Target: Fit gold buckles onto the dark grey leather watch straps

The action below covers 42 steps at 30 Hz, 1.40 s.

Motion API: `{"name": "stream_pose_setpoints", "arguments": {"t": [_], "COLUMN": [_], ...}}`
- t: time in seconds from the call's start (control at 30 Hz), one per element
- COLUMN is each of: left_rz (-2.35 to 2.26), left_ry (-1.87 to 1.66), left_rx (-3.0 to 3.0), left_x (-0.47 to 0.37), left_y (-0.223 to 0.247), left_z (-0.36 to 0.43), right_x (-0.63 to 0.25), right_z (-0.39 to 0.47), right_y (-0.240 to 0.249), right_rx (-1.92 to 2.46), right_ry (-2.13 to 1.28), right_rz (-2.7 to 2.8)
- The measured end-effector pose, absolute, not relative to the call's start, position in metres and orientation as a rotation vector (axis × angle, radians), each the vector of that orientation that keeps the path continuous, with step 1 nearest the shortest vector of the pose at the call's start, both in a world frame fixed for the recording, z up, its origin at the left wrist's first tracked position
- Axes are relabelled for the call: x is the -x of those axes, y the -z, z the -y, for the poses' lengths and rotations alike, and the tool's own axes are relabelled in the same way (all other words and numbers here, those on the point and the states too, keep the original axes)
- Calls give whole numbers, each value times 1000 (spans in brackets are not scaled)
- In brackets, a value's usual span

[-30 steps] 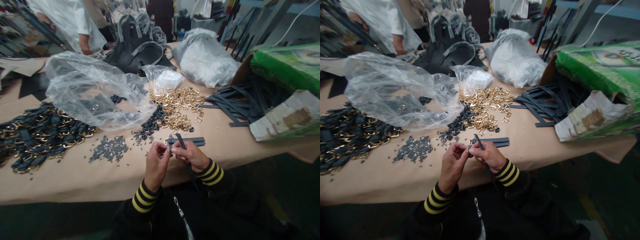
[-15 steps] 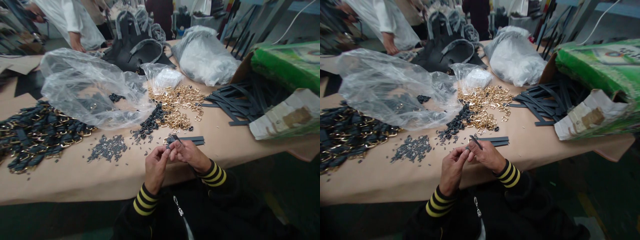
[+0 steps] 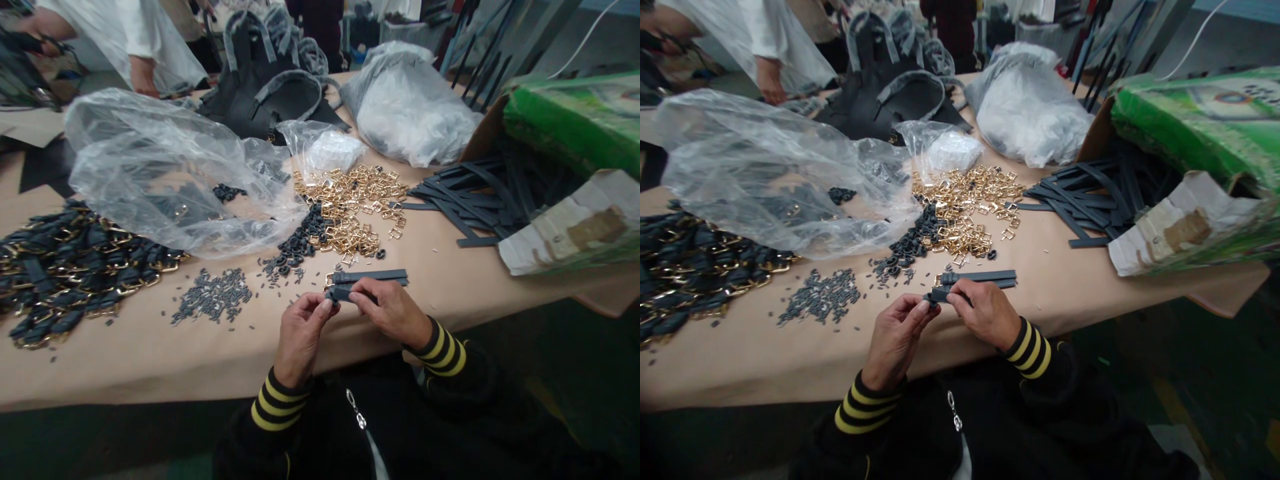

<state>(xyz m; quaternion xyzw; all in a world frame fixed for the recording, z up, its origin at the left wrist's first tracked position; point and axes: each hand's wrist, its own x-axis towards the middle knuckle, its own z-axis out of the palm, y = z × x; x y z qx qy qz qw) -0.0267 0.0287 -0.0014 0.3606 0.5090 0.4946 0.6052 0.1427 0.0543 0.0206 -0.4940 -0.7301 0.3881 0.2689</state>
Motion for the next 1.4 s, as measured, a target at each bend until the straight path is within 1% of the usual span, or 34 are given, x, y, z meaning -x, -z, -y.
{"name": "stream_pose_setpoints", "arguments": {"t": [0.17,0.27,0.37,0.47,0.63,0.77,0.97,1.17,1.27,1.4], "left_rz": [-1425,-1472,-1426,-1357,-1281,-1295,-1292,-1318,-1303,-1280], "left_ry": [-1038,-1067,-1120,-1087,-877,-886,-943,-910,-800,-733], "left_rx": [-1293,-1502,-1330,-1104,-1142,-1148,-1180,-1341,-1480,-1501], "left_x": [20,12,8,9,11,14,18,14,10,4], "left_y": [-1,-2,-3,-4,-5,-3,-1,-11,-18,-17], "left_z": [-24,-19,-20,-25,-28,-27,-39,-62,-72,-78], "right_x": [-146,-146,-143,-139,-134,-136,-147,-162,-169,-173], "right_z": [-55,-55,-51,-47,-44,-46,-55,-67,-69,-69], "right_y": [-25,-22,-17,-13,-8,-7,-12,-16,-12,-4], "right_rx": [1302,1295,1243,1238,1307,1291,1190,1129,1061,961], "right_ry": [-1019,-1065,-1187,-1213,-1190,-1195,-1544,-1557,-1717,-1897], "right_rz": [2169,2171,1993,1860,1848,1911,1795,1773,1681,1489]}}
